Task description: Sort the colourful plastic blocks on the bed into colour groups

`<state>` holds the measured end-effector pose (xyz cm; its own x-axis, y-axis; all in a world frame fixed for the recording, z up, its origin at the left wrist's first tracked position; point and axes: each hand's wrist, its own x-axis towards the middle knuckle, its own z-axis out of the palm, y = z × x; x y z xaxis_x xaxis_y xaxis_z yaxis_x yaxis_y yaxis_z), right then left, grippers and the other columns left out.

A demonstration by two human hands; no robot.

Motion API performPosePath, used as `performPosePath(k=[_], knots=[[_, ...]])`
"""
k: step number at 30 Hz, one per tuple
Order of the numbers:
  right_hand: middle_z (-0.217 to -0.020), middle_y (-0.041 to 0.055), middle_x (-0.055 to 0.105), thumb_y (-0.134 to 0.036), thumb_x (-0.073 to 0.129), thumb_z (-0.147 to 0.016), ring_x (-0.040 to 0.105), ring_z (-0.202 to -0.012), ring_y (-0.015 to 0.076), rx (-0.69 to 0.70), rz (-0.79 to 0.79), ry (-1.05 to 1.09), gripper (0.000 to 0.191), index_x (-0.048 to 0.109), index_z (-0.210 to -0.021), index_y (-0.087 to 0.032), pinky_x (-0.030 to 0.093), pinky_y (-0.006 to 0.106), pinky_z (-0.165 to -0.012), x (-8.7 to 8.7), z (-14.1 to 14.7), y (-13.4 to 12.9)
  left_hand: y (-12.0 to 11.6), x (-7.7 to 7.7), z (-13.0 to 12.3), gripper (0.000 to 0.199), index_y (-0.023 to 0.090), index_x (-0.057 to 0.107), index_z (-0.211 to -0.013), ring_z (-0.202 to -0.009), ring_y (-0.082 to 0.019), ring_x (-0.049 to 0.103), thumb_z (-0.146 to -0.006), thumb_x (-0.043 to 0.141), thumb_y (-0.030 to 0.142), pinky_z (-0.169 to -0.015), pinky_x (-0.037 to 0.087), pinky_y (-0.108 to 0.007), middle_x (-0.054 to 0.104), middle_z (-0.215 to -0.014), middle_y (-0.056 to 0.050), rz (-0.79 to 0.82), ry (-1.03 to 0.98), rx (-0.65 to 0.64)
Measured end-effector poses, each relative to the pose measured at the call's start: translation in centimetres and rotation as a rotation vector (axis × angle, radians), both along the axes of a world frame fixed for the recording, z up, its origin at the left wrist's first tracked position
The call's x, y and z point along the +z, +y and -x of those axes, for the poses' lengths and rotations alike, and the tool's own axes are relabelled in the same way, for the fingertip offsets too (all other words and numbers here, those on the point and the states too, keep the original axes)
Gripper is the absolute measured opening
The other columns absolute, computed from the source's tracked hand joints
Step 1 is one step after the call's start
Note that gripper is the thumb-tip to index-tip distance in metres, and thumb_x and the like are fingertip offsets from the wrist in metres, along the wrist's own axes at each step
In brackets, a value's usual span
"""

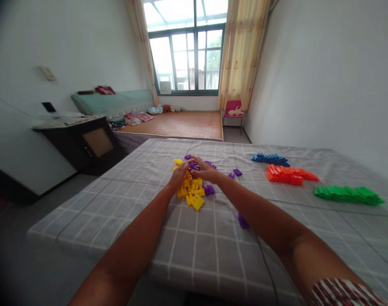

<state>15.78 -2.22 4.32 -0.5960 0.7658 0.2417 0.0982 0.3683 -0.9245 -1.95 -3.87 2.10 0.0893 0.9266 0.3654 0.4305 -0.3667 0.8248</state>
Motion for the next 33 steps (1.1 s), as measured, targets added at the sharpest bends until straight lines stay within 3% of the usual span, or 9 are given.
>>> performPosePath(k=[3, 7, 11, 15, 19, 23, 28, 33], knots=[[-0.156, 0.0027, 0.027, -0.048, 0.068, -0.077, 0.036, -0.137, 0.0267, 0.035, 0.088, 0.095, 0.078, 0.030, -0.144, -0.041, 0.053, 0.045, -0.093, 1.7, -0.9, -1.2, 0.4, 0.0, 0.3, 0.049, 0.019, 0.061, -0.124, -0.122, -0.019, 0.053, -0.097, 0.026, 0.042, -0.104, 0.042, -0.034, 0.061, -0.129, -0.007, 0.000, -0.058, 0.101], [-0.144, 0.0066, 0.045, -0.042, 0.063, -0.082, 0.047, -0.128, 0.0255, -0.160, -0.124, -0.006, 0.058, 0.046, -0.137, -0.032, 0.047, 0.048, -0.099, 2.5, -6.9, -3.1, 1.0, -0.5, 2.1, 0.049, 0.016, 0.066, -0.113, -0.116, -0.020, 0.058, -0.094, 0.030, 0.043, -0.103, 0.043, -0.036, 0.066, -0.121, -0.009, 0.009, -0.084, 0.227], [-0.135, 0.0097, 0.055, -0.037, 0.060, -0.081, 0.053, -0.122, 0.0256, -0.444, -0.200, -0.204, 0.051, 0.053, -0.131, -0.024, 0.047, 0.046, -0.099, 1.5, -18.1, -5.1, 1.8, -0.2, 3.4, 0.044, 0.019, 0.068, -0.102, -0.116, -0.022, 0.058, -0.088, 0.038, 0.048, -0.105, 0.041, -0.039, 0.068, -0.115, -0.007, -0.078, 0.015, 0.284], [-0.134, 0.0127, 0.056, -0.038, 0.059, -0.078, 0.053, -0.123, 0.0266, -0.729, -0.207, -0.385, 0.058, 0.051, -0.132, -0.018, 0.041, 0.044, -0.106, 0.8, -32.9, -7.2, 2.7, 2.0, 1.9, 0.042, 0.021, 0.069, -0.098, -0.112, -0.024, 0.060, -0.085, 0.041, 0.051, -0.103, 0.043, -0.041, 0.069, -0.113, -0.007, -0.156, 0.165, 0.229], [-0.140, 0.0150, 0.051, -0.046, 0.061, -0.071, 0.047, -0.128, 0.0338, -0.970, -0.170, -0.657, 0.073, 0.048, -0.138, -0.017, 0.041, 0.048, -0.104, 0.1, -47.0, -8.9, 3.1, 4.7, -4.4, 0.046, 0.022, 0.067, -0.104, -0.111, -0.025, 0.060, -0.084, 0.045, 0.055, -0.093, 0.050, -0.039, 0.067, -0.116, -0.008, -0.156, 0.290, 0.026], [-0.145, 0.0185, 0.045, -0.054, 0.067, -0.062, 0.041, -0.132, 0.0384, -0.966, -0.093, -0.932, 0.092, 0.043, -0.142, -0.016, 0.031, 0.053, -0.109, -1.2, -55.0, -9.8, 3.2, 5.7, -14.4, 0.048, 0.022, 0.063, -0.114, -0.118, -0.024, 0.057, -0.083, 0.051, 0.055, -0.092, 0.051, -0.037, 0.062, -0.127, -0.009, -0.155, 0.446, -0.270], [-0.150, 0.0186, 0.036, -0.058, 0.070, -0.056, 0.030, -0.140, 0.0361, -0.867, -0.064, -1.031, 0.106, 0.036, -0.147, -0.015, 0.022, 0.051, -0.113, -2.7, -57.8, -10.5, 4.0, 4.1, -25.7, 0.062, 0.022, 0.052, -0.131, -0.131, -0.025, 0.045, -0.076, 0.066, 0.047, -0.108, 0.038, -0.042, 0.050, -0.141, -0.011, -0.165, 0.681, -0.508], [-0.152, 0.0175, 0.034, -0.056, 0.073, -0.053, 0.033, -0.138, 0.0356, -0.748, -0.031, -0.972, 0.112, 0.032, -0.149, -0.016, 0.025, 0.049, -0.113, -3.4, -56.9, -10.4, 5.6, 2.5, -31.9, 0.088, 0.016, 0.040, -0.142, -0.135, -0.028, 0.039, -0.066, 0.076, 0.041, -0.111, 0.033, -0.042, 0.042, -0.145, -0.017, -0.143, 0.800, -0.665]])
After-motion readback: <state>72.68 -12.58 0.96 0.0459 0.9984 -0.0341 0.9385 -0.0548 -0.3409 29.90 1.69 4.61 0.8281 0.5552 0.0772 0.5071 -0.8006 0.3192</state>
